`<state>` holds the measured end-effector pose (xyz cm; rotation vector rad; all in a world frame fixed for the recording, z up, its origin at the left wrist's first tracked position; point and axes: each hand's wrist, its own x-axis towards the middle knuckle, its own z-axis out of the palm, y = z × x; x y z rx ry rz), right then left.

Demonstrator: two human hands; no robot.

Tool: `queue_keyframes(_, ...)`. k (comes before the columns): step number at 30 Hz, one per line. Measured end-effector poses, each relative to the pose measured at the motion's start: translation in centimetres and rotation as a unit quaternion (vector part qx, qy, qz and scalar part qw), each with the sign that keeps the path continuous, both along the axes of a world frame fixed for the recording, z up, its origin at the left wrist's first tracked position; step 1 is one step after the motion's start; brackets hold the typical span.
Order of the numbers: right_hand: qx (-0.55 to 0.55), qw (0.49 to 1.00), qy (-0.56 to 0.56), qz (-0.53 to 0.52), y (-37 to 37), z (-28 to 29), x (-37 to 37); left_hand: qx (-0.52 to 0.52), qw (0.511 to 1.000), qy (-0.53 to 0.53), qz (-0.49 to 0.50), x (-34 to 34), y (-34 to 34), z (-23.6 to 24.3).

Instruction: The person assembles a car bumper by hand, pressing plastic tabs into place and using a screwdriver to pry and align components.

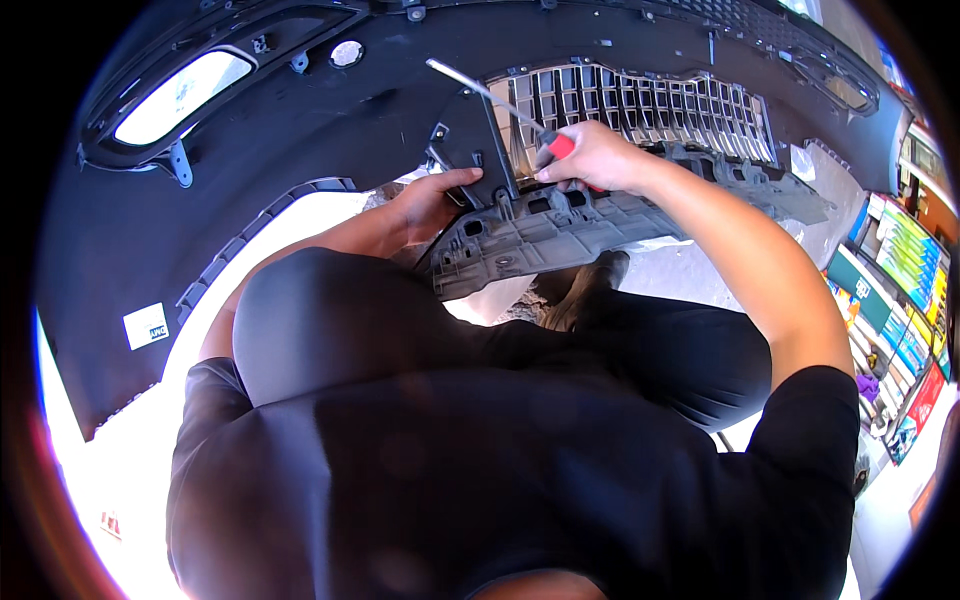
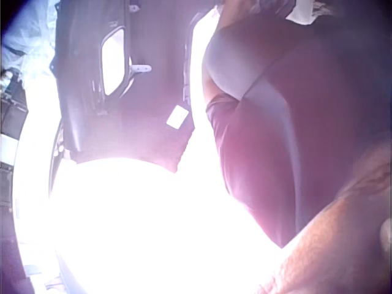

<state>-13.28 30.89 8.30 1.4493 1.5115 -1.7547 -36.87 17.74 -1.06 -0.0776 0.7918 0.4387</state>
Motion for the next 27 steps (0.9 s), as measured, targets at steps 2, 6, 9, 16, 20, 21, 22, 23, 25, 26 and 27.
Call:
queue_keyframes(2,0.001,1.0,0.021,0.024,-1.0,-0.3,-0.4,0.011,1.0,0.019,0.005,0.1,0.0,-0.1)
queue_keyframes(6,0.059,0.993,0.033,0.096,-2.4,-1.7,-0.8,-0.014,1.0,-0.003,-0.015,0.0,0.0,0.0)
queue_keyframes(9,0.084,0.988,0.041,0.119,-2.7,-2.0,-1.1,-0.005,1.0,0.007,-0.024,-0.2,0.1,-0.1)
queue_keyframes(16,0.104,0.985,0.051,0.13,-3.8,-3.3,-1.7,0.027,0.999,0.02,-0.015,-0.1,-0.7,-1.3)
queue_keyframes(20,0.098,0.987,0.046,0.115,-3.7,-3.8,-1.5,0.026,1.0,0.006,-0.01,0.1,-0.6,-1.7)
queue_keyframes(21,0.103,0.987,0.04,0.116,-3.9,-4.0,-1.6,0.028,1.0,0.008,-0.007,0.1,-0.6,-1.8)
queue_keyframes(22,0.105,0.987,0.034,0.117,-4.1,-3.9,-1.8,0.014,1.0,0.016,-0.013,0.0,-0.7,-1.3)
queue_keyframes(23,0.108,0.987,0.027,0.118,-4.2,-3.9,-2.0,0.012,1.0,0.008,-0.011,-0.1,-0.7,-1.3)
queue_keyframes(25,0.106,0.987,0.021,0.116,-4.3,-3.8,-2.3,0.01,1.0,-0.007,-0.008,-0.3,-0.6,-1.3)
queue_keyframes(26,0.117,0.986,0.023,0.119,-4.6,-3.8,-2.2,0.011,1.0,0.0,-0.01,-0.3,-0.5,-1.2)
queue_keyframes(27,0.127,0.984,0.026,0.121,-4.8,-3.7,-2.1,0.012,1.0,0.007,-0.012,-0.3,-0.5,-1.1)
